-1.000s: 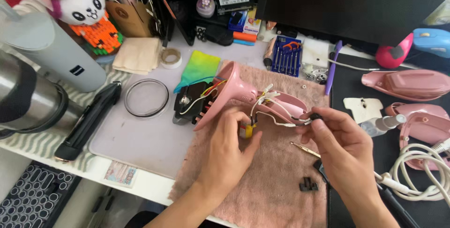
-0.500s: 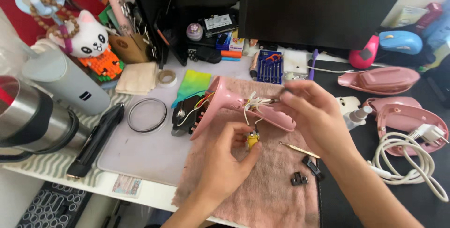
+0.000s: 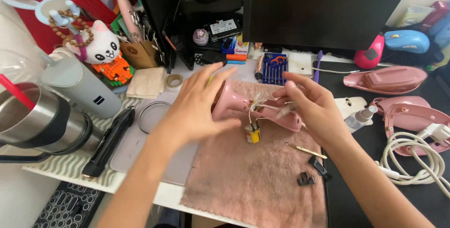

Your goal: The person repairs a pink hairdryer by hand, connecting internal wires to a black switch component and securing them with a small screwdriver. They then tuck the wiring into the hairdryer casing.

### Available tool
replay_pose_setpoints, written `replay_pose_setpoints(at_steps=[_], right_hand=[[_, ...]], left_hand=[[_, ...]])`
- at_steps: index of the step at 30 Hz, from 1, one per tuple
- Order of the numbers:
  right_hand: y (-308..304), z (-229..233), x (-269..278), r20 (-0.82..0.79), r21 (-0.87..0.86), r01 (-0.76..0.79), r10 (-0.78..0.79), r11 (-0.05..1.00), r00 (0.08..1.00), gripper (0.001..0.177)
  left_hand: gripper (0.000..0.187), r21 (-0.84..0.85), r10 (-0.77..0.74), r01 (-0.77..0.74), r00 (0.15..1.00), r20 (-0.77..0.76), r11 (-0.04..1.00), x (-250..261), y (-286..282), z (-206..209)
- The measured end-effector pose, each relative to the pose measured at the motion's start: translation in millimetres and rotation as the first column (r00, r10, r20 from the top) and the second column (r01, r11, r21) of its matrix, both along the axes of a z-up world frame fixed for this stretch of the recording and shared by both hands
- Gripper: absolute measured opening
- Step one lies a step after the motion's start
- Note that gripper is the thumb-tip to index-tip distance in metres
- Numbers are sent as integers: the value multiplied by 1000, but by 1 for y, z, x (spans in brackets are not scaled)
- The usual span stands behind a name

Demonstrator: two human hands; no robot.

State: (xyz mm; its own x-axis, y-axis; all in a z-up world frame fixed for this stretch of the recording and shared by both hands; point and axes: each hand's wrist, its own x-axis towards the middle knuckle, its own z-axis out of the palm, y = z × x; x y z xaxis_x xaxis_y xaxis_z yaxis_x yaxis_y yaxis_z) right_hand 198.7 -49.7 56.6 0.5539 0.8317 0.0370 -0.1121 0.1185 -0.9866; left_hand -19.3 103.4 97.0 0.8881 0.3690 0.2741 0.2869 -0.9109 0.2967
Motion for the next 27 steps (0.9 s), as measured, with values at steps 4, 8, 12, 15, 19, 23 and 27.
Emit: replay_pose_setpoints(at_steps=[4, 8, 12, 15, 19, 23, 27], right_hand=[[-19, 12, -2, 295, -184, 103, -45, 978, 954, 51], [-31, -13, 23, 597, -174, -63, 157, 983, 787, 66], [-35, -21, 31, 651, -148, -201, 248, 968, 717, 78], [-39, -21, 33, 603, -227, -225, 318, 948, 732, 101], [-34, -31, 29, 731, -294, -173, 338, 940, 593, 120], [-26, -49, 25, 799, -211, -132, 249, 969, 548, 97], [-29, -32, 15, 783, -161, -117, 199, 980, 590, 82]], left_hand=[[89, -100, -43, 31, 993, -114, 994, 17, 21, 4], [54, 90, -159, 186, 957, -243, 978, 41, 29, 8], [22, 11, -248, 302, 804, -541, 953, 65, 31, 24], [39, 148, -60, 251, 669, -741, 957, 83, 32, 18], [28, 117, -89, 328, 552, -829, 937, 90, 29, 29], [41, 136, -184, 401, 664, -725, 906, 76, 40, 19], [49, 198, -187, 429, 701, -688, 881, 63, 28, 48]])
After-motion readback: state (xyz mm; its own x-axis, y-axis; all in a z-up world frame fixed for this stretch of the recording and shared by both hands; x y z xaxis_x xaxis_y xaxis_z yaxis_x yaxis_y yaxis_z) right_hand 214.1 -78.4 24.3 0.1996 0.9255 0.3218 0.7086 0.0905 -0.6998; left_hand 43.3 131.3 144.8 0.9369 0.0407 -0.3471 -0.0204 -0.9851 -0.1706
